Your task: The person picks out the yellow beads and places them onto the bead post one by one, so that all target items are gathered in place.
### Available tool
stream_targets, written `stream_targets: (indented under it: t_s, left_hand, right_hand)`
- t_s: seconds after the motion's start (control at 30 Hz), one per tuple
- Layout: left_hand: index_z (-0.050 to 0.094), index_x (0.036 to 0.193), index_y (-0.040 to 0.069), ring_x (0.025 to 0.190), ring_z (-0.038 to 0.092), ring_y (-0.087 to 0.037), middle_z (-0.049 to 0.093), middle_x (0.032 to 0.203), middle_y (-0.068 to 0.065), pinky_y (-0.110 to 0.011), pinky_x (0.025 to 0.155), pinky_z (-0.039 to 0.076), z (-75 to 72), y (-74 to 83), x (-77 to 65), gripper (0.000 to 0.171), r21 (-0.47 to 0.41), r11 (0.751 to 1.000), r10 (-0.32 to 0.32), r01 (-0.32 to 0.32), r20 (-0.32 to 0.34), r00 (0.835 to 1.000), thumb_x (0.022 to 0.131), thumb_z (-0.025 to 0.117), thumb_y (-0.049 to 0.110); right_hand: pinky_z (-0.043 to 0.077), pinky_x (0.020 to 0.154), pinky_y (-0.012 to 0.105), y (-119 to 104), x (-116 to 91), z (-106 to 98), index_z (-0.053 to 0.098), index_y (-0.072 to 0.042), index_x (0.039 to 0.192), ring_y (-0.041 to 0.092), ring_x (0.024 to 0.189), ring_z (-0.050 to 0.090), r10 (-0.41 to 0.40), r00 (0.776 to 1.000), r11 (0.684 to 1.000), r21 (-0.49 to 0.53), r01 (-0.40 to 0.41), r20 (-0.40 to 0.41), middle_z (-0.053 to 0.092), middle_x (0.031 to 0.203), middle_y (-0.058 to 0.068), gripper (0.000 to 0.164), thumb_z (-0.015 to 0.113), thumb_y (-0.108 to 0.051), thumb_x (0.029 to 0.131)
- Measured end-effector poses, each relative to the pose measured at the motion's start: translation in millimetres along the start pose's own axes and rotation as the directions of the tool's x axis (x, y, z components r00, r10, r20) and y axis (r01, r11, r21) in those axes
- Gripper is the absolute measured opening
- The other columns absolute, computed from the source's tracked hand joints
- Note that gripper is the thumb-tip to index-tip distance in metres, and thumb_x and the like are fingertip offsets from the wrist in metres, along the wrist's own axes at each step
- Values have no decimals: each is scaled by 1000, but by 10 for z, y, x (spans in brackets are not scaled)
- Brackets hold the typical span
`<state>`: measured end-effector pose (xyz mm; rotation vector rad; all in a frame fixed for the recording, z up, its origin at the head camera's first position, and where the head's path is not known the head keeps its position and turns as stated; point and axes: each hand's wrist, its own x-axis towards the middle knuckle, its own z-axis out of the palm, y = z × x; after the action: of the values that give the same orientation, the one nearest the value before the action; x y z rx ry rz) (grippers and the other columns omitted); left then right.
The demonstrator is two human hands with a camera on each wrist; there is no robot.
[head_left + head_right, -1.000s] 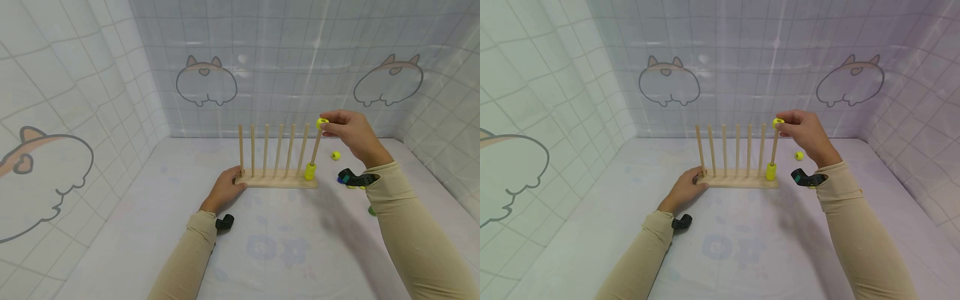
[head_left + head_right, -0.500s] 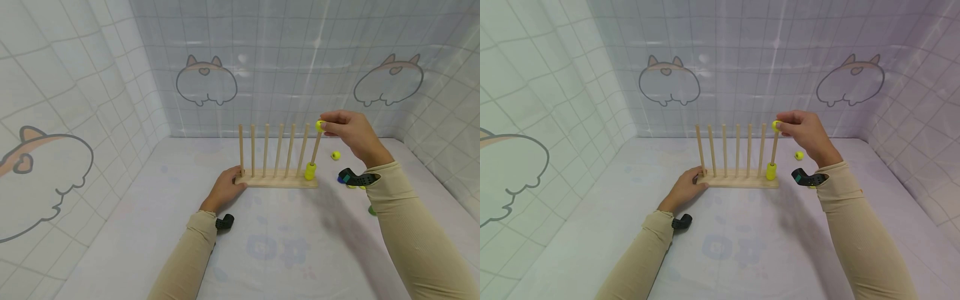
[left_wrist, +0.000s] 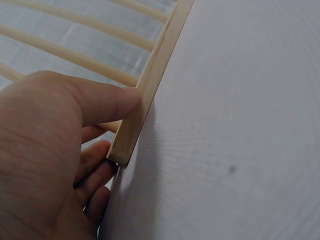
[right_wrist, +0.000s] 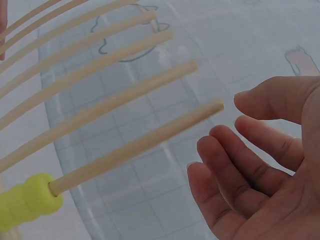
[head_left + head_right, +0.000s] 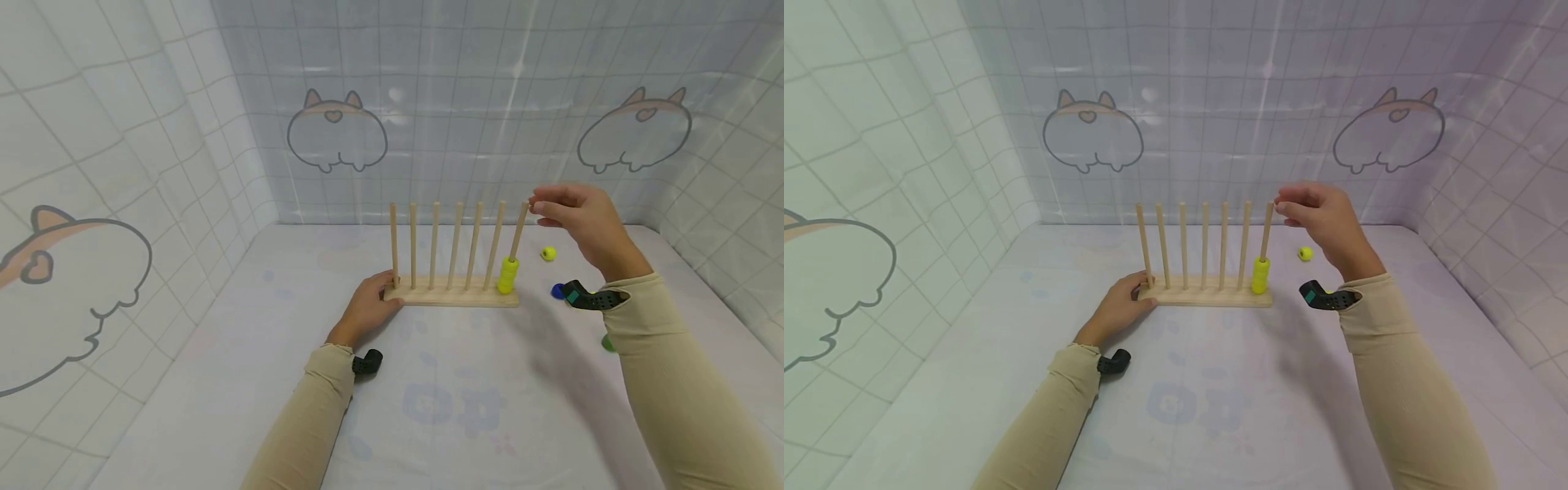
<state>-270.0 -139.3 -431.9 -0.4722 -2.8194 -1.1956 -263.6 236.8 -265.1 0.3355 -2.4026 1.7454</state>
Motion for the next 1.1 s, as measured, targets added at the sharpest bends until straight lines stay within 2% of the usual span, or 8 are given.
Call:
stream_targets:
  t_s: [0.2,0.43,0.67,0.73,0.97,1.1]
  left_hand:
    - [54,145,8,144,35,-30,45,153,-9,-44,118,27,17,-29,8,57,-5,1000,4,-4,4,1000,92,71,22]
    - [53,146,8,144,35,-30,44,154,-9,-44,118,28,3,-4,2,58,-4,1000,9,-9,2,1000,93,70,22]
    - [53,145,7,144,35,-31,44,154,-10,-45,118,28,-2,2,2,58,-12,1000,0,0,3,1000,92,71,21]
    - [53,146,7,144,35,-30,44,154,-10,-44,118,28,1,-5,1,58,-13,1000,-4,4,3,1000,92,71,21]
    - [52,147,9,144,34,-28,44,154,-7,-42,118,28,0,-4,11,58,-16,1000,-12,12,7,1000,93,70,22]
    - [53,146,10,144,34,-28,44,154,-7,-42,118,27,-4,-5,10,58,-18,1000,-12,13,14,1000,93,69,22]
  right_hand:
    - [54,85,18,183,-149,-54,61,-1,131,16,107,63,-12,998,1000,5,12,-58,66,122,9,40,65,-25,99]
    - [55,82,18,393,-333,-180,63,1,128,17,102,66,-35,994,996,83,43,-102,69,114,7,39,69,-20,96]
    - [54,83,16,588,-478,-299,60,-3,133,13,103,66,12,990,998,-60,-21,-142,66,120,8,43,64,-30,99]
    - [54,83,16,640,-506,-337,59,-2,134,14,103,66,27,989,998,-60,-36,-144,67,119,7,44,64,-29,99]
    - [53,77,13,814,-569,-491,60,-5,133,4,94,66,88,982,980,-162,-116,-167,70,107,-12,49,67,-37,97]
    - [52,76,11,869,-612,-602,59,-7,134,2,90,66,107,981,972,-191,-138,-163,69,105,-18,51,67,-39,96]
